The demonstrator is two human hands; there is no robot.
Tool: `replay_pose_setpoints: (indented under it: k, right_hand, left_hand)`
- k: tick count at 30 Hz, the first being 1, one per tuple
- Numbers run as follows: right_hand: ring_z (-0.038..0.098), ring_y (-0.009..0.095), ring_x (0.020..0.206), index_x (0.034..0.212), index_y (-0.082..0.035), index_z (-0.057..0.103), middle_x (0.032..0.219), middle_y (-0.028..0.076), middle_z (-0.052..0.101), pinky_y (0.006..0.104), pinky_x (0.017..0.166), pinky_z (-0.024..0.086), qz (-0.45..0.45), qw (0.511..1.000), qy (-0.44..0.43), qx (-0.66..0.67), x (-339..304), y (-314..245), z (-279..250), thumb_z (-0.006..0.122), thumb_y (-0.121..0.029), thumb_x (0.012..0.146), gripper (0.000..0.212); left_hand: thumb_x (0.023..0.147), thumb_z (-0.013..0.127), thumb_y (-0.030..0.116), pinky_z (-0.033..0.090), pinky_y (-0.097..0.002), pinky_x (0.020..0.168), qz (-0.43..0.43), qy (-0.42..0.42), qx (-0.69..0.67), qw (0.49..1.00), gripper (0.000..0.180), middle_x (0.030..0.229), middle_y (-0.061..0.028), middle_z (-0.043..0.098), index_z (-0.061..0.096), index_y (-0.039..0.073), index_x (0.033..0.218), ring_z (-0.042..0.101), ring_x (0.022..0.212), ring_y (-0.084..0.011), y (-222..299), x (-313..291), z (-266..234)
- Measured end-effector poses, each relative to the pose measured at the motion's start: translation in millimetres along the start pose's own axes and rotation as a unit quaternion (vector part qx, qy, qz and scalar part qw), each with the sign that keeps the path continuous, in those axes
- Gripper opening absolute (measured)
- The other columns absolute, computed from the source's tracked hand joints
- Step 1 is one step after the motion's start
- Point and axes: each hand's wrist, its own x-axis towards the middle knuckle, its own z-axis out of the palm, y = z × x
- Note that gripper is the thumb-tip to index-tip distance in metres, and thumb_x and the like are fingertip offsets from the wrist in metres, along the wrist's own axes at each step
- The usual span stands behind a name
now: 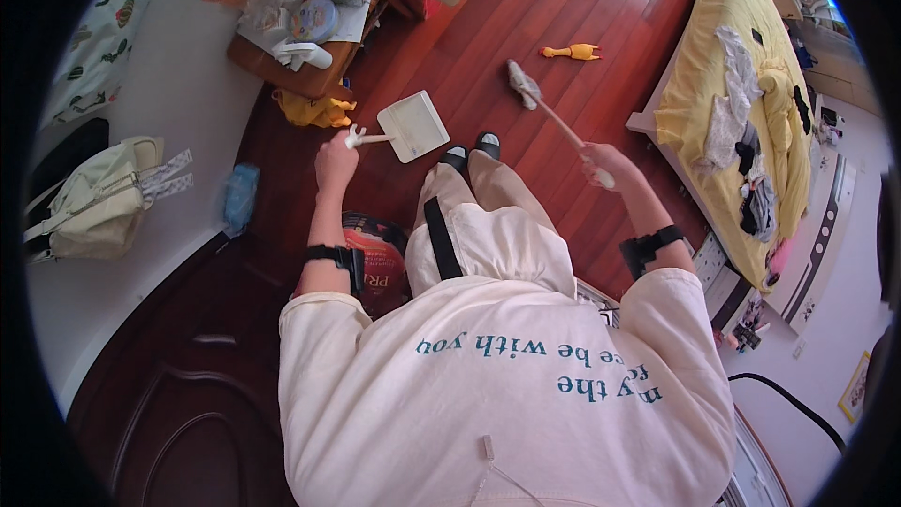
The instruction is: The person sweeps a cluttered bedroom floor using a broom and dustpan, gathering debris into the dustpan. They then pick up a plastic bag and wipe the floor with a tissue.
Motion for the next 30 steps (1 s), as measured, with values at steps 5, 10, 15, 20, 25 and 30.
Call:
replay_pose_setpoints:
  k: [5, 10, 15, 20, 25, 30]
  right_hand:
    - [0.037, 0.01, 0.044, 0.104, -0.008, 0.044, 0.058, 0.0, 0.038, 0.0262, 0.036, 0.031, 0.041, 0.996, -0.054, -0.062, 3.7, 22.4, 68.9, 0.042, -0.014, 0.09, 0.016]
    - [0.032, 0.005, 0.043, 0.108, -0.01, 0.043, 0.057, -0.003, 0.034, 0.0198, 0.035, 0.028, 0.111, 0.983, -0.144, -0.026, -15.5, 10.0, 86.5, 0.039, -0.021, 0.095, 0.018]
    - [0.028, 0.003, 0.041, 0.131, -0.013, 0.035, 0.057, -0.004, 0.033, 0.0175, 0.033, 0.025, 0.103, 0.983, -0.141, -0.058, -68.0, -1.3, 56.9, 0.038, -0.022, 0.095, 0.038]
    - [0.029, 0.005, 0.041, 0.138, -0.017, 0.031, 0.057, -0.004, 0.034, 0.0197, 0.034, 0.027, 0.077, 0.99, -0.067, -0.097, -88.8, 0.1, 47.1, 0.04, -0.02, 0.093, 0.046]
    - [0.033, 0.007, 0.042, 0.136, -0.016, 0.034, 0.059, -0.002, 0.035, 0.0228, 0.035, 0.029, 0.025, 0.988, -0.004, -0.151, -72.3, 6.2, 58.7, 0.042, -0.017, 0.09, 0.047]
    - [0.038, 0.009, 0.043, 0.133, -0.012, 0.038, 0.059, 0.0, 0.036, 0.0269, 0.036, 0.034, 0.011, 0.988, -0.001, -0.156, -28.7, 23.6, 81.9, 0.043, -0.015, 0.088, 0.046]
  left_hand:
    - [0.083, 0.046, 0.019, 0.047, -0.0487, 0.072, -0.023, -0.024, 0.032, 0.999, 0.021, 0.087, -0.0205, 0.063, 0.06, 0.01, 0.097, 0.06, 0.086, -0.0386, 22.7, 33.0, -10.8]
    - [0.084, 0.046, 0.021, 0.047, -0.0475, 0.073, -0.02, -0.017, 0.018, 1.0, 0.023, 0.09, -0.0198, 0.063, 0.061, 0.01, 0.097, 0.06, 0.088, -0.0376, 34.4, 34.8, -16.3]
    - [0.084, 0.046, 0.023, 0.047, -0.0479, 0.073, -0.018, 0.001, 0.035, 0.999, 0.023, 0.092, -0.0189, 0.063, 0.061, 0.01, 0.097, 0.06, 0.088, -0.0378, 28.0, 26.1, -15.9]
    - [0.086, 0.046, 0.029, 0.047, -0.0484, 0.074, -0.037, -0.003, 0.03, 0.999, 0.026, 0.091, -0.0183, 0.064, 0.061, 0.011, 0.096, 0.06, 0.089, -0.0381, 16.9, 11.5, -11.0]
    - [0.079, 0.045, 0.017, 0.048, -0.0495, 0.075, -0.061, 0.01, 0.024, 0.998, 0.023, 0.087, -0.0206, 0.064, 0.062, 0.01, 0.093, 0.061, 0.086, -0.0387, 7.5, -24.0, 1.2]
    - [0.078, 0.047, 0.014, 0.049, -0.0485, 0.075, -0.071, 0.014, -0.008, 0.997, 0.025, 0.085, -0.0206, 0.064, 0.061, 0.011, 0.098, 0.062, 0.083, -0.0387, 0.7, -54.8, 9.8]
